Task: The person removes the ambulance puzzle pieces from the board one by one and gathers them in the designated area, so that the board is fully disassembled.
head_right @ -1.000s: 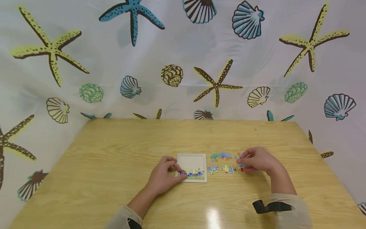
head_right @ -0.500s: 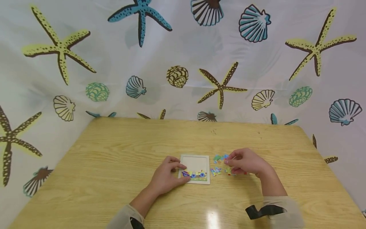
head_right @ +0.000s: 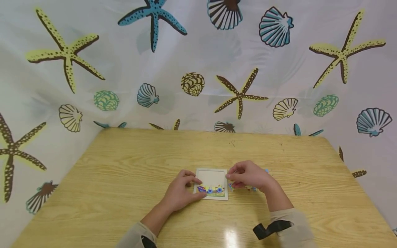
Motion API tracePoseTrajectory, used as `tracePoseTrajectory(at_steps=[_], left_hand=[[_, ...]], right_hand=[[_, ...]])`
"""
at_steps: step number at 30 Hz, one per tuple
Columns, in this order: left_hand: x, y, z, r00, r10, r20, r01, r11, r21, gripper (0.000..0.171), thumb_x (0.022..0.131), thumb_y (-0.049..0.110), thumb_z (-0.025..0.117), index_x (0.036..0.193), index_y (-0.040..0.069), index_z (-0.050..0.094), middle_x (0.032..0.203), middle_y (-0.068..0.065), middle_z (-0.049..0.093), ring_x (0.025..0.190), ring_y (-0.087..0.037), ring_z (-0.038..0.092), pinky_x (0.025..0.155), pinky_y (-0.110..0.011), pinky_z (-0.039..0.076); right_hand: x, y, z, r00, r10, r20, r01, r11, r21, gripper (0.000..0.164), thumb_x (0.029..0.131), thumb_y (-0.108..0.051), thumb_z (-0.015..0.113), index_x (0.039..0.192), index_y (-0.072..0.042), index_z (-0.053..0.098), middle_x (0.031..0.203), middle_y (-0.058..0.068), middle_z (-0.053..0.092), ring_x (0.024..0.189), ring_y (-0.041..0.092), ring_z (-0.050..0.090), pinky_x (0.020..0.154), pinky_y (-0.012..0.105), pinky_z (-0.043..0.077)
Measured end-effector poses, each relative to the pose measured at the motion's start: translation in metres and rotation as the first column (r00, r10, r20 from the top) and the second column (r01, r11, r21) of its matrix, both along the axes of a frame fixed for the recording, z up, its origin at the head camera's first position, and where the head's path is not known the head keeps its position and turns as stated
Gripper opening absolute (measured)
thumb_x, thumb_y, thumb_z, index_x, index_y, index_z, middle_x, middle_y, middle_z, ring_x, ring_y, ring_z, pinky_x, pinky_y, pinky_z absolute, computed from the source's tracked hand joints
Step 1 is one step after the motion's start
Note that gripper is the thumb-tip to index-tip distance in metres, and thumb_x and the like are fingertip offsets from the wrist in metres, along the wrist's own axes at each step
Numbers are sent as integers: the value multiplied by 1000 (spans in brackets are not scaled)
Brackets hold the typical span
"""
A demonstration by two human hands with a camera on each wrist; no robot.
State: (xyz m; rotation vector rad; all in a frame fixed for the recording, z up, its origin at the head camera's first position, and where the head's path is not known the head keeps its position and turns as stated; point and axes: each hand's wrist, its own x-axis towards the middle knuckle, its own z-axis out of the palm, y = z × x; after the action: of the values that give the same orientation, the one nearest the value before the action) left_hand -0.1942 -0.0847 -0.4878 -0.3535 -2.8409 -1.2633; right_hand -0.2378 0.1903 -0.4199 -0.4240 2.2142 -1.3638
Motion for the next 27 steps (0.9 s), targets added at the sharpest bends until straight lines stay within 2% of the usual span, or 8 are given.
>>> tracePoseTrajectory(at_steps=[7,14,19,24,27], left_hand=[[0,-2,1,1000,3,-8,-3,1000,-12,37,76,44,86,102,20,75,125,-2,53,95,-14,56,78,-32,47],[0,-3,0,1000,-3,-18,2,1000,-11,38,75,44,86,102,19,75,124,-2,53,95,-15,56,78,-32,47],[0,-3,-1,1000,-10,-22,10,1000,-8,39,75,44,86,103,19,75,125,-2,53,95,-15,56,77,-32,48],[0,-2,-1,999,-11,-32,10,1000,-16,40,75,44,86,104,18,75,124,-3,53,96,-16,57,77,-32,48],[-1,-2,-1,999,-15,-42,14,1000,-22,40,75,43,87,103,17,75,123,-3,54,96,-16,57,77,-31,48]], right_hand=[[2,-28,-13,999,16,38,-13,997,-70,29,98,-19,65,113,7,63,93,19,70,81,21,71,76,37,60],[6,-58,-18,997,25,79,-15,991,-129,31,98,-17,65,118,5,60,104,24,71,87,23,73,80,37,60],[8,-70,-24,997,24,73,-12,988,-155,32,99,-15,62,122,7,58,107,25,70,89,25,73,80,38,60],[12,-79,-32,996,-18,87,32,987,-156,30,99,-13,61,122,7,57,107,22,70,89,22,73,81,36,60],[15,-82,-35,997,-56,59,63,990,-129,26,99,-12,61,118,6,59,103,20,71,86,18,72,80,34,60]])
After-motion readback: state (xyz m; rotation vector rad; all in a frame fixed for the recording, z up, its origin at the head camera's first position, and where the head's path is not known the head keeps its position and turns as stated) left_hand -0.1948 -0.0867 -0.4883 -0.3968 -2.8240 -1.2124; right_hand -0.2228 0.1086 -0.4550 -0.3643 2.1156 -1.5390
